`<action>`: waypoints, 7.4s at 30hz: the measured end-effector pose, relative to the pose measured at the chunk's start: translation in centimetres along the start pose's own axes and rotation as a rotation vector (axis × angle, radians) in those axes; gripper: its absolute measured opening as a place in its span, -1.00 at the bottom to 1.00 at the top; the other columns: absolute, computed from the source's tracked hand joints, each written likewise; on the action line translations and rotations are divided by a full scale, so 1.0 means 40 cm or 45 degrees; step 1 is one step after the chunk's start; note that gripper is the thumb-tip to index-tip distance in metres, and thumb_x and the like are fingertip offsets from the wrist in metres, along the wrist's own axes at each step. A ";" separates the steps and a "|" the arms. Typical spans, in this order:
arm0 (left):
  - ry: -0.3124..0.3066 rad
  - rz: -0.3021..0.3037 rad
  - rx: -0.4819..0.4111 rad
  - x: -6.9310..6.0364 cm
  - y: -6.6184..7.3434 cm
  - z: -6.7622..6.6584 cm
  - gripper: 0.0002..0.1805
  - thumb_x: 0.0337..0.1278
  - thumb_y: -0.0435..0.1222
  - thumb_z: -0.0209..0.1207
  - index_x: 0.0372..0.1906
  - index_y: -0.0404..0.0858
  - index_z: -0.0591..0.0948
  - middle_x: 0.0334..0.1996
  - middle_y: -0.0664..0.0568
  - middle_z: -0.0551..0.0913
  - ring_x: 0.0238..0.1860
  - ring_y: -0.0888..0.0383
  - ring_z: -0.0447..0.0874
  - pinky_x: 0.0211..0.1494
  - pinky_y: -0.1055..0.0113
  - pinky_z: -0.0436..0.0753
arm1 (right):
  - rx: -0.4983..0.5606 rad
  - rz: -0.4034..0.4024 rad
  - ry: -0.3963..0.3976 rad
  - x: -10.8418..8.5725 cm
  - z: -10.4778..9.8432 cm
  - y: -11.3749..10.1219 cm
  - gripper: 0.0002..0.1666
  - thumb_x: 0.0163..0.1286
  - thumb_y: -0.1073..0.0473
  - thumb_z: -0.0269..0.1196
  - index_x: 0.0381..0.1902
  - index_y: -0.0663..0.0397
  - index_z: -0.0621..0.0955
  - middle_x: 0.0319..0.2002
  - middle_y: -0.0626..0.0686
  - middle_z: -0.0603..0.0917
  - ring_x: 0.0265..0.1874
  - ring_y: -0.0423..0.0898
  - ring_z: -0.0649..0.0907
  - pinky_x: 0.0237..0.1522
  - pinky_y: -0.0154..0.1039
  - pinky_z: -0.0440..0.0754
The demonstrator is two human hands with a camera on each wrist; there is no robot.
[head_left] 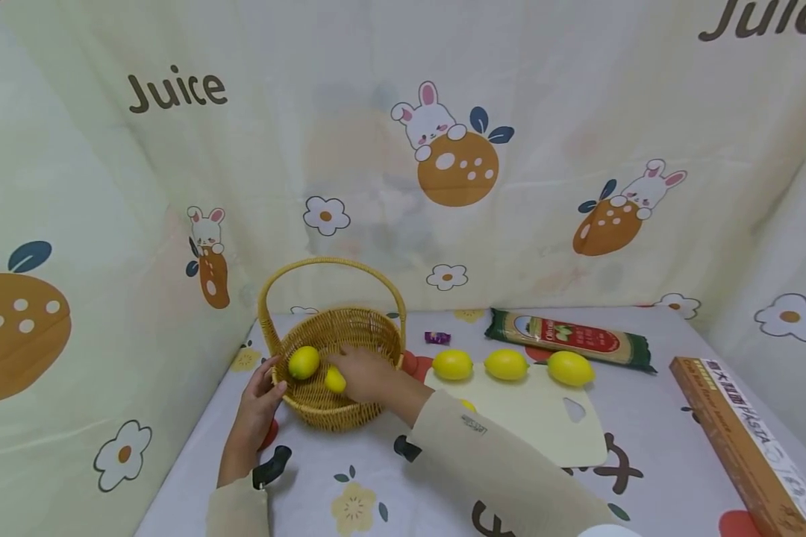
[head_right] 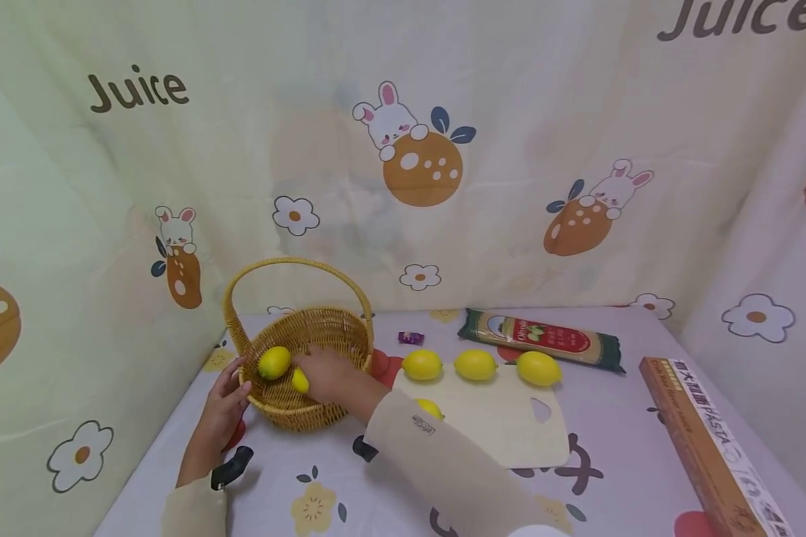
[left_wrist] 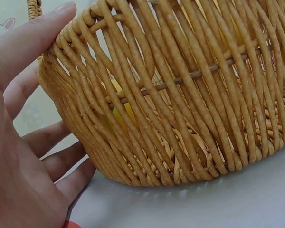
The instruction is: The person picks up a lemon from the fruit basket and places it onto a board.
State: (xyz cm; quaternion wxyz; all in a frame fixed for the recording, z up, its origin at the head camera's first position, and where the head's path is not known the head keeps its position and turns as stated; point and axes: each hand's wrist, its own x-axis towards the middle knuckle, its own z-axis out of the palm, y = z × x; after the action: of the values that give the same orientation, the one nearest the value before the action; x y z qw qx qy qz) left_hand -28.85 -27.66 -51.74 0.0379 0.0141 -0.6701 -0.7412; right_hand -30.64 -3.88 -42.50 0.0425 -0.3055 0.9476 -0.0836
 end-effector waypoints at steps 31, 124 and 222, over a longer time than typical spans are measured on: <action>0.006 -0.054 0.079 -0.012 -0.010 -0.011 -0.27 0.29 -0.19 0.23 0.48 0.01 0.19 0.51 -0.09 0.03 0.45 -0.04 0.06 0.45 0.03 0.08 | 0.207 0.038 0.256 -0.320 -0.073 0.151 -0.28 0.17 0.23 0.44 0.30 -0.17 0.50 0.19 -0.02 0.46 0.14 0.03 0.45 0.09 -0.03 0.54; 0.034 -0.049 0.037 -0.010 0.011 0.003 -0.27 0.28 -0.24 0.23 0.48 -0.01 0.20 0.50 -0.09 0.06 0.45 -0.02 0.07 0.46 0.05 0.07 | 0.214 0.385 0.217 -0.507 -0.009 0.382 -0.27 0.09 0.14 0.50 0.25 -0.03 0.54 0.16 0.11 0.50 0.11 0.13 0.48 0.13 0.15 0.49; 0.008 -0.034 0.073 0.017 0.001 -0.007 -0.30 0.31 -0.24 0.20 0.47 0.01 0.19 0.50 -0.10 0.05 0.45 -0.05 0.07 0.44 0.00 0.10 | -0.186 -0.074 -0.094 0.069 -0.053 0.028 -0.22 0.24 0.06 0.41 0.39 -0.28 0.40 0.31 -0.04 0.42 0.23 -0.09 0.44 0.21 -0.17 0.44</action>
State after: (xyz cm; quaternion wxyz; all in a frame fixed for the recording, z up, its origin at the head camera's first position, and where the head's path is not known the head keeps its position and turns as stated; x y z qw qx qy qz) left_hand -29.51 -27.98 -51.72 0.0299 0.0265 -0.6908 -0.7220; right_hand -33.80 -4.33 -40.70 0.0525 -0.3381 0.9396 -0.0042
